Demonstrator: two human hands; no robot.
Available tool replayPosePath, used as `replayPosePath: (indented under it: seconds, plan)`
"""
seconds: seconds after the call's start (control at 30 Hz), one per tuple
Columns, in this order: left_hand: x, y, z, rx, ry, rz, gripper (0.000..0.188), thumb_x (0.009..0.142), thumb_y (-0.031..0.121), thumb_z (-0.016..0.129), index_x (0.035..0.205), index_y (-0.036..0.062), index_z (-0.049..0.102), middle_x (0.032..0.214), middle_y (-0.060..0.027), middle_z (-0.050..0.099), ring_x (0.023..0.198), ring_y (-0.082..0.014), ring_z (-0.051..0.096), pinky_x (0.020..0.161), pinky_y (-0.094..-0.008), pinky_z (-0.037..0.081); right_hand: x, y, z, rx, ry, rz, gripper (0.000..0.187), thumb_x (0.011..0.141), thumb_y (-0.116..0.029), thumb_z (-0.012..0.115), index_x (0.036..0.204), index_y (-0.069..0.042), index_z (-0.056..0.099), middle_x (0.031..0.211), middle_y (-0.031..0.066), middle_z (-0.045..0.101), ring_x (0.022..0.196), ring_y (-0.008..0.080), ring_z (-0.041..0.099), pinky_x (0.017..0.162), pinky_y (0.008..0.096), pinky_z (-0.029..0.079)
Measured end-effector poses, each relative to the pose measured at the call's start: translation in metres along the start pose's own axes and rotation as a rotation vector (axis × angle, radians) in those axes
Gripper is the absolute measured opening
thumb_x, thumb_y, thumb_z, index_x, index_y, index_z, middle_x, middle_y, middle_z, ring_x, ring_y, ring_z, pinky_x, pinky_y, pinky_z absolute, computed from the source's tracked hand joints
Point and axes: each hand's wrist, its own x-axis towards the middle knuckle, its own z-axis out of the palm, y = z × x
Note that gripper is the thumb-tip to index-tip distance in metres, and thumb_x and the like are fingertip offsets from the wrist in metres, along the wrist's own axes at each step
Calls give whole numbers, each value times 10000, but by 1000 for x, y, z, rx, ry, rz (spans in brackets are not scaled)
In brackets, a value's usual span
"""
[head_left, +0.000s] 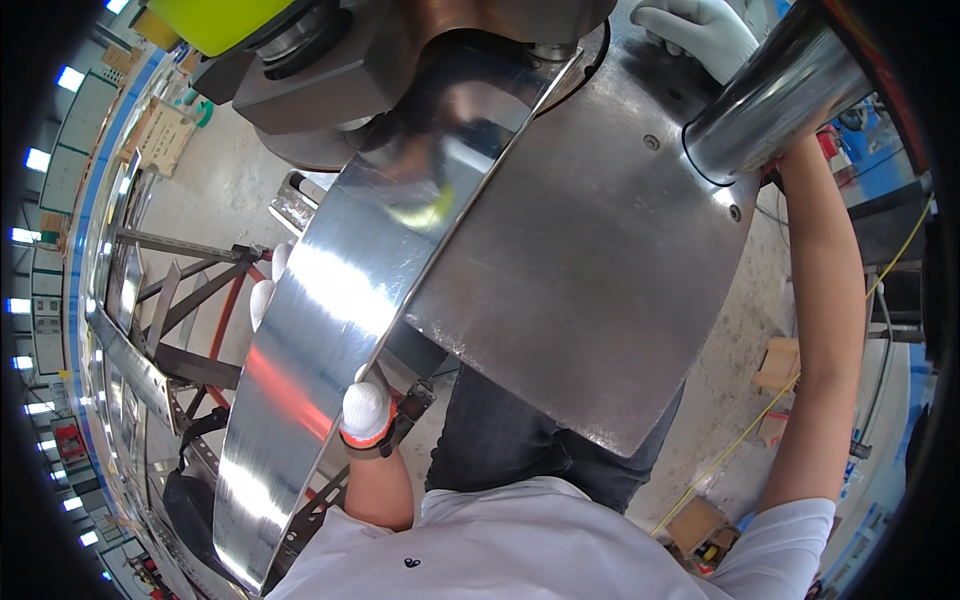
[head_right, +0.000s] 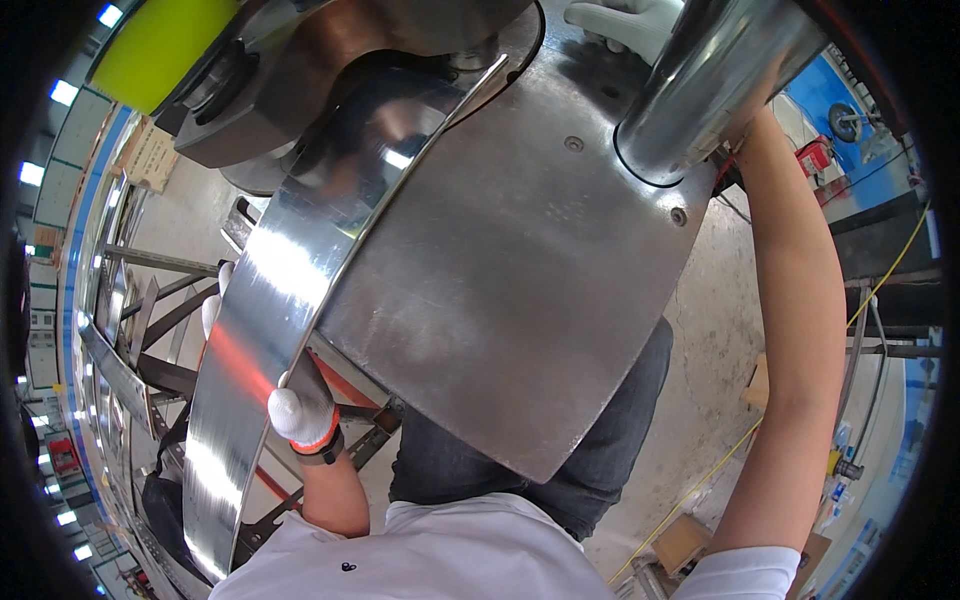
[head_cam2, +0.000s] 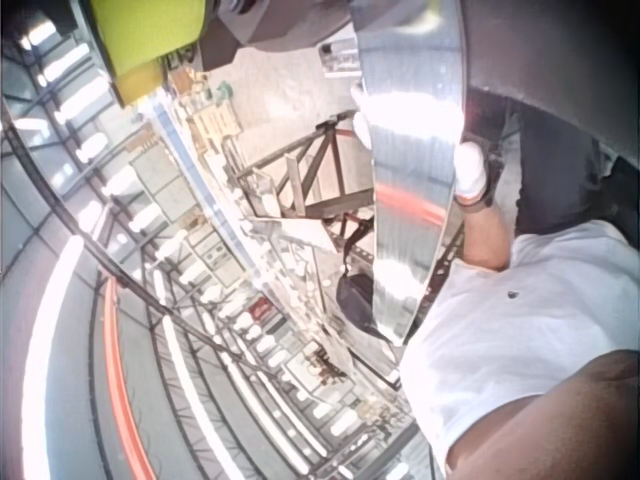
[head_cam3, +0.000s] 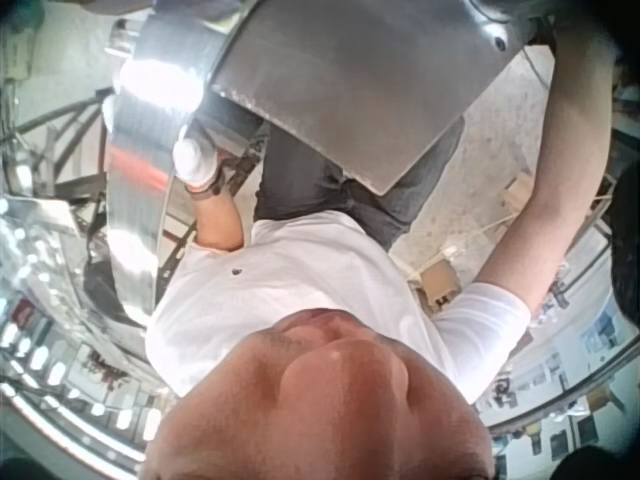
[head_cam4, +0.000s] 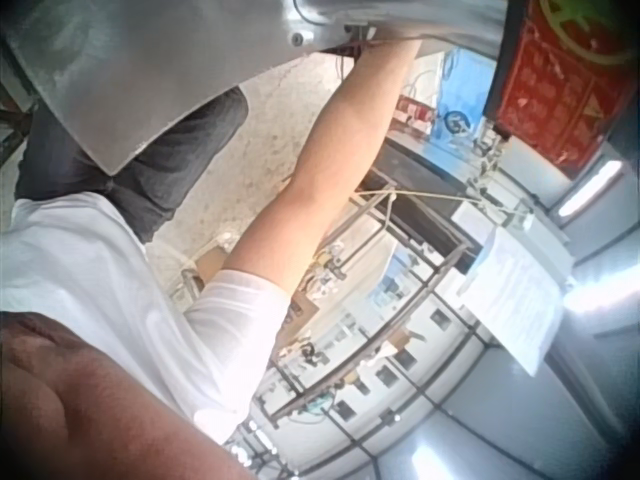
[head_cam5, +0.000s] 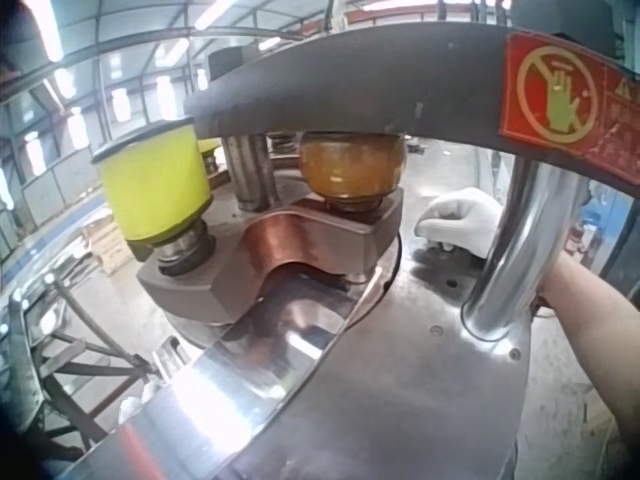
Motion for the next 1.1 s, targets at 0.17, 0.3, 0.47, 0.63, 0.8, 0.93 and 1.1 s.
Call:
replayPosePath:
  seconds: [0.17, 0.3, 0.47, 0.63, 0.8, 0.93, 1.1]
  plan:
    - [-2, 11, -5, 51, 117, 10, 1435, 817, 859, 783, 1768, 12, 121, 1789, -311, 260, 1648, -470, 310, 1331, -641, 312, 0, 2, -4, -66, -8, -8, 255, 1028, -256, 759, 1088, -19, 830, 894, 76, 788, 854, 155, 703, 819, 348, 573]
    - [-11, 11, -18, -15, 76, 8, 1368, 819, 879, 753, 1771, 75, 187, 1777, -288, 305, 1656, -459, 304, 1334, -664, 306, -2, 5, -4, -61, -8, 23, 268, 1025, -272, 764, 1101, -24, 833, 934, 82, 801, 898, 159, 725, 853, 350, 579]
    - [-9, 13, -28, 46, 43, 21, 1283, 804, 861, 776, 1730, 115, 293, 1757, -285, 338, 1639, -457, 340, 1319, -672, 340, -2, 0, 1, -5, -30, -41, 275, 1024, -279, 767, 1117, -29, 834, 973, 82, 807, 932, 156, 736, 876, 343, 582]
    - [-5, 2, -25, -10, 34, 23, 1257, 781, 848, 796, 1698, 119, 340, 1737, -291, 363, 1614, -475, 376, 1292, -674, 391, -3, 5, -9, -51, -48, 42, 277, 1024, -277, 763, 1122, -28, 832, 983, 78, 806, 941, 160, 737, 889, 339, 580]
    - [-7, 8, -31, 41, 45, 5, 1244, 771, 830, 813, 1686, 125, 352, 1729, -303, 365, 1607, -484, 383, 1280, -675, 410, 3, 3, 2, -21, -61, 17, 275, 1019, -275, 762, 1122, -30, 833, 991, 82, 807, 949, 168, 740, 896, 343, 581]
    - [-8, 11, -28, 16, 79, -36, 1253, 763, 818, 830, 1692, 133, 341, 1737, -303, 353, 1611, -492, 371, 1271, -672, 419, 0, 2, -2, -56, -47, 16, 270, 1014, -271, 763, 1117, -33, 834, 1003, 86, 808, 959, 179, 745, 905, 346, 581]
    - [-10, 12, -32, 22, 85, -29, 1242, 771, 805, 834, 1691, 134, 339, 1746, -300, 341, 1606, -498, 373, 1274, -669, 408, 3, 6, 4, -37, -55, -29, 263, 1010, -266, 764, 1107, -32, 836, 1015, 90, 804, 974, 184, 747, 918, 344, 579]
